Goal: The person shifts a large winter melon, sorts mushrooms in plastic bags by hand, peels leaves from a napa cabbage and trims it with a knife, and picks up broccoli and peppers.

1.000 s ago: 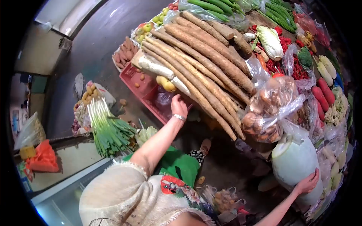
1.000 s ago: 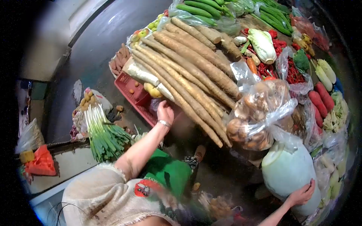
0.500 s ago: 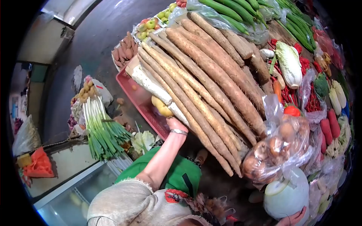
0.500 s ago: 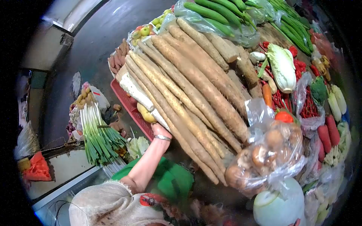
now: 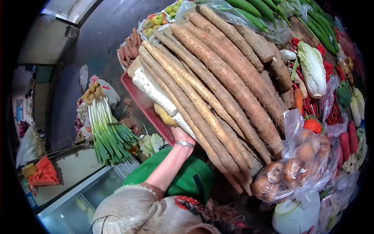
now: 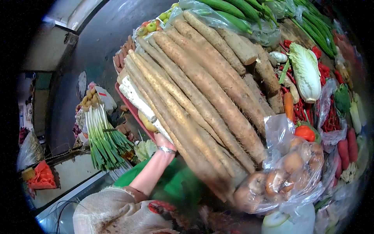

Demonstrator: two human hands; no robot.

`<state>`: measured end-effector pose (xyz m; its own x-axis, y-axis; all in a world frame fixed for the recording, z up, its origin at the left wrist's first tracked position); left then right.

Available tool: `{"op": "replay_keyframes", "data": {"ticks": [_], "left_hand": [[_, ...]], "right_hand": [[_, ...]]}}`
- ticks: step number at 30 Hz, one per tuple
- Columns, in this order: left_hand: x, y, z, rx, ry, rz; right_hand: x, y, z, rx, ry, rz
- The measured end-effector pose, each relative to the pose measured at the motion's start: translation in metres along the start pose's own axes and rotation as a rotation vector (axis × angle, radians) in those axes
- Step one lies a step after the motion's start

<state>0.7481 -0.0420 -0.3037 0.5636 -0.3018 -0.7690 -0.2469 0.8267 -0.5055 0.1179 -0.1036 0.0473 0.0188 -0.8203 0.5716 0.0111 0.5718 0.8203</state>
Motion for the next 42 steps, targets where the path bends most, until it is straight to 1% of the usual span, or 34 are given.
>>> {"op": "replay_keyframes", "data": {"ticks": [2,4,5,6,8,9,11,12,14,15,16,18,20,22,23,24,26,27,28,29,30,33,35,42], "left_hand": [[-0.007,-0.006,0.003,-0.024,-0.031,0.049],[-0.005,-0.012,0.006,-0.028,-0.043,-0.04],[-0.005,-0.01,0.006,0.01,-0.052,-0.009],[-0.009,-0.011,0.006,0.054,-0.054,0.028],[-0.012,-0.014,0.006,0.038,-0.057,0.006],[-0.011,-0.011,0.005,0.046,-0.037,0.001],[-0.003,-0.003,0.005,0.053,0.011,-0.022],[-0.003,-0.008,0.006,0.109,-0.038,-0.04],[-0.007,-0.012,0.003,0.079,0.029,-0.073],[-0.017,-0.024,0.004,0.023,0.036,-0.06],[-0.017,-0.021,0.004,0.031,0.035,-0.05],[-0.018,-0.021,0.006,0.119,0.014,-0.054],[-0.012,-0.017,0.006,0.106,0.012,-0.032],[-0.002,-0.006,0.009,0.196,-0.089,-0.041],[-0.003,-0.002,0.01,0.198,-0.076,-0.03],[-0.013,-0.017,0.009,0.188,-0.115,0.025],[-0.004,-0.011,0.009,0.226,-0.054,-0.019],[0.004,-0.009,0.01,0.248,-0.029,-0.048],[0.012,-0.011,0.008,0.261,-0.001,-0.079],[0.017,-0.012,0.006,0.277,0.015,-0.1],[0.021,-0.012,0.005,0.294,0.028,-0.112],[0.022,-0.015,0.002,0.319,0.054,-0.152],[0.023,-0.016,0.001,0.326,0.067,-0.176],[0.025,-0.017,0.0,0.344,0.11,-0.218]], "right_hand": [[0.01,-0.003,-0.027,-0.007,-0.013,-0.004],[0.012,0.005,-0.037,-0.035,-0.032,0.001],[0.007,0.002,-0.016,0.05,-0.061,-0.005],[0.008,0.003,-0.018,-0.021,-0.041,-0.01],[-0.006,-0.005,0.075,0.096,-0.182,-0.101],[-0.006,0.0,0.077,0.077,-0.191,-0.1],[-0.005,-0.006,0.064,0.138,-0.195,-0.094],[-0.008,-0.004,0.067,0.128,-0.209,-0.092],[-0.008,-0.005,0.067,0.205,-0.182,-0.122],[-0.009,-0.004,0.064,0.197,-0.188,-0.132],[-0.007,-0.005,0.062,0.19,-0.208,-0.118],[-0.004,-0.005,0.059,0.184,-0.235,-0.097],[-0.003,-0.005,0.055,0.196,-0.236,-0.099],[-0.009,-0.005,0.069,0.155,-0.223,-0.101],[-0.009,-0.004,0.075,0.049,-0.127,-0.134],[-0.023,-0.015,0.099,0.109,-0.296,-0.138],[-0.02,-0.008,0.079,0.182,-0.439,-0.061],[-0.014,-0.005,0.057,0.116,-0.22,-0.075],[-0.009,-0.003,0.044,0.054,-0.211,-0.04],[-0.002,-0.001,0.033,0.024,-0.122,-0.033],[0.0,0.0,0.033,0.059,-0.146,-0.005],[0.002,0.0,0.018,0.02,-0.147,0.034],[0.001,0.002,0.015,-0.012,-0.115,0.072],[-0.001,0.0,0.016,-0.075,-0.145,0.09]]}}
Point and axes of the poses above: each hand's wrist, its own x-axis towards the middle knuckle, its own y-axis out of the back of the hand, z = x × y, the point moved 6 cm from there along x, towards the middle knuckle, and after that the axes turned 1 degree about -z, right-handed, at the moved point
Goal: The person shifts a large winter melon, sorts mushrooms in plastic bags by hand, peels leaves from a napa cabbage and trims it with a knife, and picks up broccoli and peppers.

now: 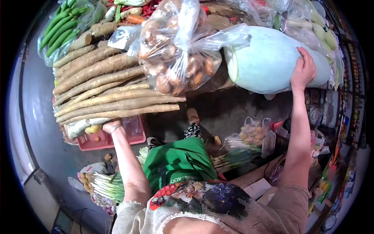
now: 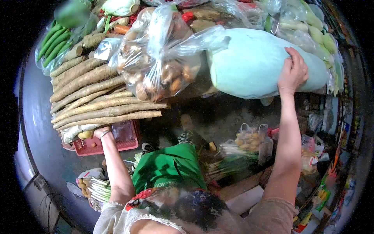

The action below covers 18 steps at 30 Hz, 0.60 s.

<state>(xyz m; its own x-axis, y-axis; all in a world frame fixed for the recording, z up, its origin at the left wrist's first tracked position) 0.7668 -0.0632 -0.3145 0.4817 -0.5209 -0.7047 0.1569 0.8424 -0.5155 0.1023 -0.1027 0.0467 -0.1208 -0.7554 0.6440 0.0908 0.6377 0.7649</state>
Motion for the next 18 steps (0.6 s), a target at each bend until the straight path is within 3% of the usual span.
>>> {"op": "replay_keyframes", "data": {"ticks": [3,5,7,8,10,11,12,13,15,17,18], "left_hand": [[-0.037,-0.013,-0.002,0.053,0.031,0.019],[0.011,0.048,-0.004,0.124,0.086,-0.051],[-0.006,0.096,-0.01,0.234,0.201,0.175],[-0.041,0.095,-0.016,0.435,0.179,0.081],[-0.088,0.097,-0.048,0.564,0.416,-0.184],[-0.108,0.092,-0.065,0.789,0.376,-0.193],[-0.168,0.048,-0.074,1.1,0.205,-0.357],[-0.213,0.019,-0.095,1.194,0.2,-0.408],[-0.296,-0.05,-0.139,1.243,0.027,-0.765],[-0.398,-0.149,-0.167,1.529,-0.543,-1.206],[-0.43,-0.178,-0.184,1.485,-0.751,-1.325]], "right_hand": [[-0.003,-0.004,0.006,-0.018,-0.035,0.013],[-0.004,-0.002,0.004,-0.013,-0.052,-0.012],[-0.004,0.001,-0.004,-0.014,-0.062,0.004],[-0.004,-0.002,-0.001,-0.04,-0.087,-0.011],[-0.001,0.007,-0.009,-0.049,-0.058,0.009],[-0.002,0.007,-0.008,-0.049,-0.042,0.032],[0.0,0.011,-0.009,-0.033,-0.054,0.031],[0.0,0.011,-0.009,-0.024,-0.072,0.022],[0.001,0.013,-0.007,0.042,-0.073,0.02],[0.002,0.017,-0.006,0.097,-0.091,0.017],[0.003,0.02,-0.005,0.116,-0.106,0.021]]}}
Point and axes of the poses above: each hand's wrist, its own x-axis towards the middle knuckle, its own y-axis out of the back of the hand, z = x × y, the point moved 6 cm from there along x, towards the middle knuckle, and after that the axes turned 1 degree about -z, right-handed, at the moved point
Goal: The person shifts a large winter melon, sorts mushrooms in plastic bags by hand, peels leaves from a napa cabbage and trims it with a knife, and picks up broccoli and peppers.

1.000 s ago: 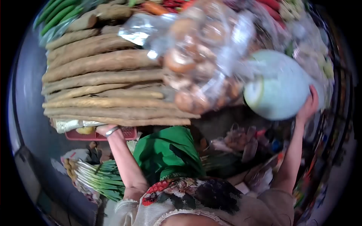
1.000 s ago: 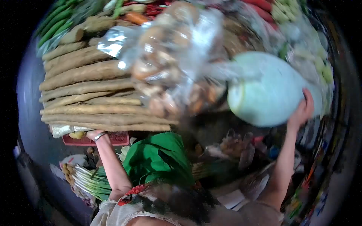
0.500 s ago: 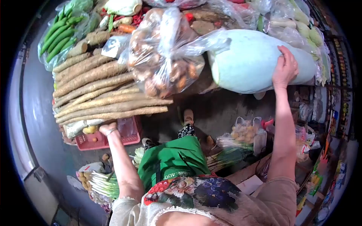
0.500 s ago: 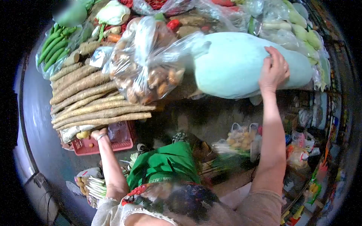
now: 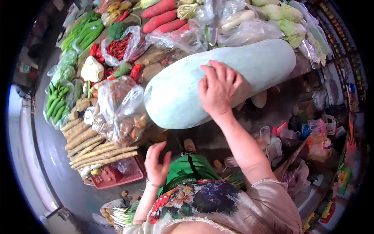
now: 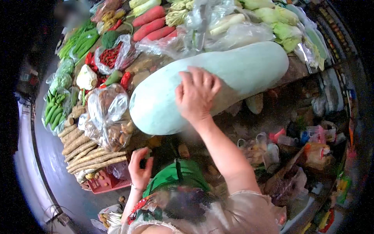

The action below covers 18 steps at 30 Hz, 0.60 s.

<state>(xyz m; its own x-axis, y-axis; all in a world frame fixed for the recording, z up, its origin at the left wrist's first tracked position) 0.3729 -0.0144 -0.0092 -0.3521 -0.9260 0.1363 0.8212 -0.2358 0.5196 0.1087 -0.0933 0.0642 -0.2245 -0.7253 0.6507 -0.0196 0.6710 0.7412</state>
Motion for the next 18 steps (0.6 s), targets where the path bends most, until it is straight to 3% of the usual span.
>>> {"op": "replay_keyframes", "data": {"ticks": [3,6,14,18], "left_hand": [[0.048,-0.037,0.066,0.293,-0.354,0.017],[0.084,-0.06,0.099,0.375,-0.387,-0.05],[0.105,-0.074,0.085,0.51,-0.386,-0.032],[0.106,-0.075,0.089,0.495,-0.334,-0.038]], "right_hand": [[0.0,0.003,0.005,0.077,-0.036,-0.017],[-0.002,0.005,0.009,0.131,-0.055,0.003],[-0.005,0.011,0.011,0.213,-0.063,0.127],[-0.004,0.018,0.013,0.332,-0.069,0.036]]}}
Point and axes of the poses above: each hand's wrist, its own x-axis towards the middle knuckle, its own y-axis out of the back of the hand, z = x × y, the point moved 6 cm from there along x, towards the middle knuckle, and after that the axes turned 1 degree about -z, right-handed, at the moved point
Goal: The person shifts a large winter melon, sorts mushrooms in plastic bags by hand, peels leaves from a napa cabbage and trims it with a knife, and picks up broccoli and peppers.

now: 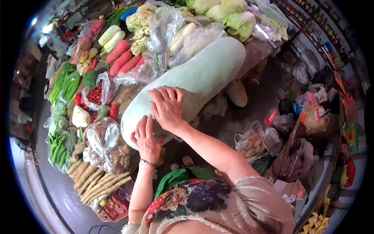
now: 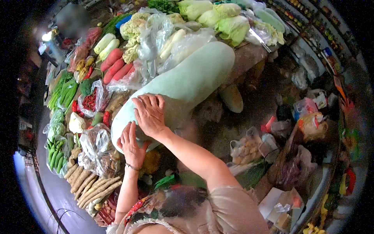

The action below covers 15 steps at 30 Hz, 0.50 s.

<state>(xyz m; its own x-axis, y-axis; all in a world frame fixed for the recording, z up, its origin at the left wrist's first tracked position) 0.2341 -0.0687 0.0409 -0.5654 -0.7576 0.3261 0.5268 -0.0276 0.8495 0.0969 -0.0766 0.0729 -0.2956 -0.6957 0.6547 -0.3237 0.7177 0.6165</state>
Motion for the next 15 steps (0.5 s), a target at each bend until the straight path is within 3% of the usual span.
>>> {"op": "replay_keyframes", "data": {"ticks": [5,8,15], "left_hand": [[-0.004,0.004,0.001,0.095,0.037,-0.075],[-0.002,0.001,0.005,0.122,0.023,-0.068],[0.002,0.0,0.022,0.25,0.149,-0.137]], "right_hand": [[-0.007,0.029,0.013,0.346,0.054,-0.023],[-0.023,0.08,0.053,0.23,0.008,-0.036],[-0.035,0.214,0.318,-0.051,-0.272,0.124]]}}
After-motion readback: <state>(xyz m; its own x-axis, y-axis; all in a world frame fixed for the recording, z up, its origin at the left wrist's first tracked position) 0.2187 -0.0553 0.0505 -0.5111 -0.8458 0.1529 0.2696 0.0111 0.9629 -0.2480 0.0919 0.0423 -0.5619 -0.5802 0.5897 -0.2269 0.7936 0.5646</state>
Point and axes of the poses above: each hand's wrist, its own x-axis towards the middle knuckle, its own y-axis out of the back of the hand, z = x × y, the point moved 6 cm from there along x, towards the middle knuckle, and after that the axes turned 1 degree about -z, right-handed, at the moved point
